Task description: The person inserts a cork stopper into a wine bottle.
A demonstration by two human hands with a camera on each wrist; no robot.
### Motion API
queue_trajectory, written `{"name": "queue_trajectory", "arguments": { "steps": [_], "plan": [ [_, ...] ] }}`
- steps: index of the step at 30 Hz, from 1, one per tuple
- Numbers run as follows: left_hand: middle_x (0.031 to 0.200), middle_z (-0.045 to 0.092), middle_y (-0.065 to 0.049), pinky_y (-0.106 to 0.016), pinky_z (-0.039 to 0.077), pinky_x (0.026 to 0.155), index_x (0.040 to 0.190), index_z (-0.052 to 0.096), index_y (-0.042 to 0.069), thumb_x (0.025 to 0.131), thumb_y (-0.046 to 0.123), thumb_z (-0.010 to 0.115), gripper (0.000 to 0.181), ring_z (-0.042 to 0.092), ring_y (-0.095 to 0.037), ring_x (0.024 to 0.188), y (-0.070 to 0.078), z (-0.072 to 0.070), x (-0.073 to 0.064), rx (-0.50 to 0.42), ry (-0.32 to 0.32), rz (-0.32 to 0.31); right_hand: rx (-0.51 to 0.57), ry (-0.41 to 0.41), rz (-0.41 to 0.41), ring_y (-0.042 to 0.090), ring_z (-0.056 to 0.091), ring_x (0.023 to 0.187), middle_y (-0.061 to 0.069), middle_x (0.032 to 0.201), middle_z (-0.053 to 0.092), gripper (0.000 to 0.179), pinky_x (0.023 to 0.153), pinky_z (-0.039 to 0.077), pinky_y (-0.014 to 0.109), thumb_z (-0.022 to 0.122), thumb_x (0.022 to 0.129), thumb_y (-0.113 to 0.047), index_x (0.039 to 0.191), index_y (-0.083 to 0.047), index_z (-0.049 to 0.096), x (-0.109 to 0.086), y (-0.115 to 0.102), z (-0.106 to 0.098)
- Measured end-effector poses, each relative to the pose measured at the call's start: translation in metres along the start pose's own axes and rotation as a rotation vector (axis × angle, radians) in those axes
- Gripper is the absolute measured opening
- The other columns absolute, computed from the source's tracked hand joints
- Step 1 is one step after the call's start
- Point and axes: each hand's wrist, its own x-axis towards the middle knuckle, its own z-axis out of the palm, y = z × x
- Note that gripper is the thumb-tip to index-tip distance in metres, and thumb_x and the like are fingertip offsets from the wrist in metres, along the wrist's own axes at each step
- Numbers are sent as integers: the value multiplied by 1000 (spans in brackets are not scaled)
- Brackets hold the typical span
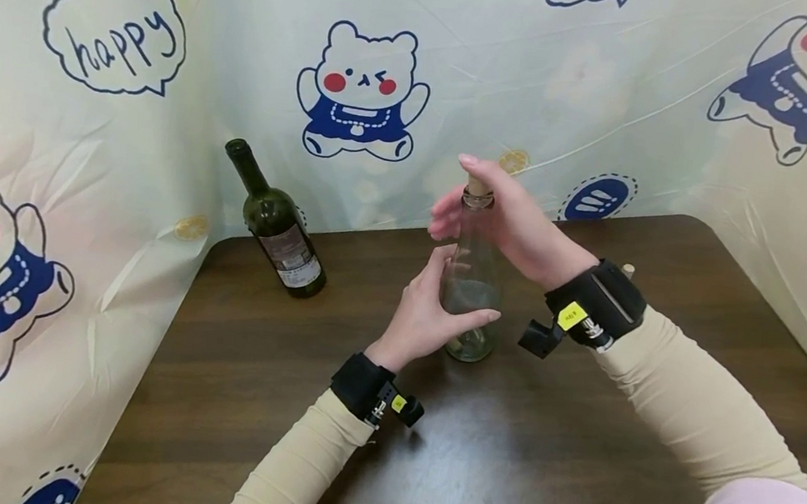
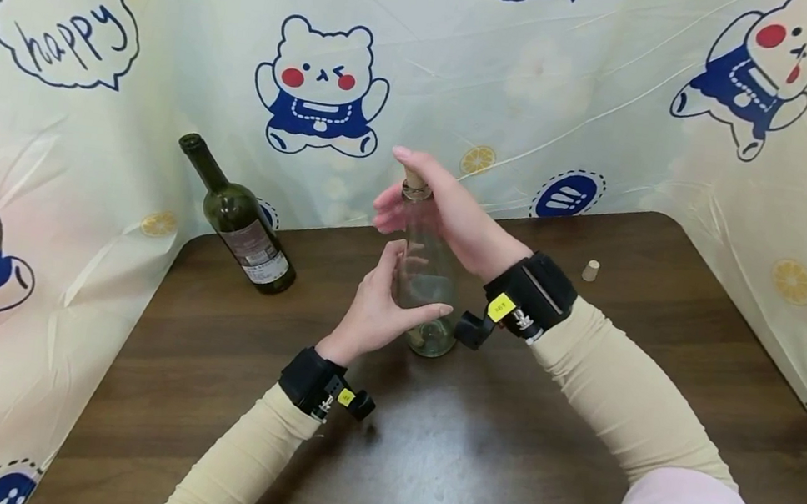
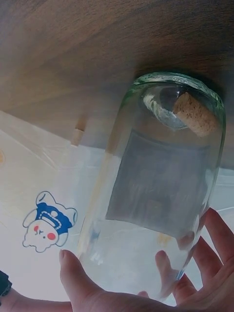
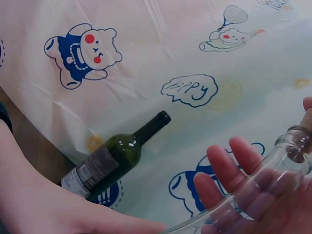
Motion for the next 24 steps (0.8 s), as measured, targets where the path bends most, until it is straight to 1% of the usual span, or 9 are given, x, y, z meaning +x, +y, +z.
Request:
{"name": "queue_trajectory", "arguments": {
  "steps": [2,4,6,9,15,21,22,24],
  "plan": [
    [141,62,-1,-51,49,101,150,36,29,77,53,82,89,59,-12,126,0,0,0,-1,0,6,3,0,-8,28,66,83,5,77,71,62,103,41,49,38,104,-50,78,-5,71,1,2,2],
    [141,61,-1,-50,50,101,149,36,29,77,53,82,89,59,-12,126,0,0,0,2,2,10,16,1,-24,26,59,75,4,69,63,60,95,44,45,38,105,-47,70,-6,64,3,5,3],
    [141,61,0,-49,51,100,149,37,29,77,54,83,89,59,-12,126,0,0,0,4,4,11,22,-4,-42,26,51,70,3,65,55,58,87,44,43,37,105,-45,66,-7,57,4,6,4],
    [138,63,0,-47,53,97,148,38,29,76,54,83,88,60,-12,125,0,1,0,3,7,9,17,1,-57,26,46,68,2,63,49,56,80,43,41,36,106,-43,64,-8,52,5,8,5],
    [136,64,1,-45,54,94,148,38,30,77,54,82,87,61,-12,122,0,1,0,1,1,5,-5,14,-57,24,46,70,2,65,47,54,81,41,40,35,107,-41,67,-8,49,4,8,6],
    [135,63,2,-45,53,95,148,39,31,76,55,82,87,60,-11,122,0,2,1,-1,0,1,-4,15,-64,24,45,71,3,66,46,54,81,42,38,34,108,-41,69,-7,49,2,6,7],
    [135,64,2,-45,53,96,148,39,31,76,55,82,87,60,-11,123,0,1,1,0,1,2,-2,14,-68,24,46,71,3,66,47,54,82,43,38,34,108,-41,69,-7,49,2,6,7],
    [136,64,1,-45,52,97,148,38,30,77,55,82,87,60,-11,123,0,0,1,-3,-2,-1,3,15,-71,28,52,77,4,69,53,56,90,44,41,35,108,-44,71,-6,54,2,7,6]
  ]
}}
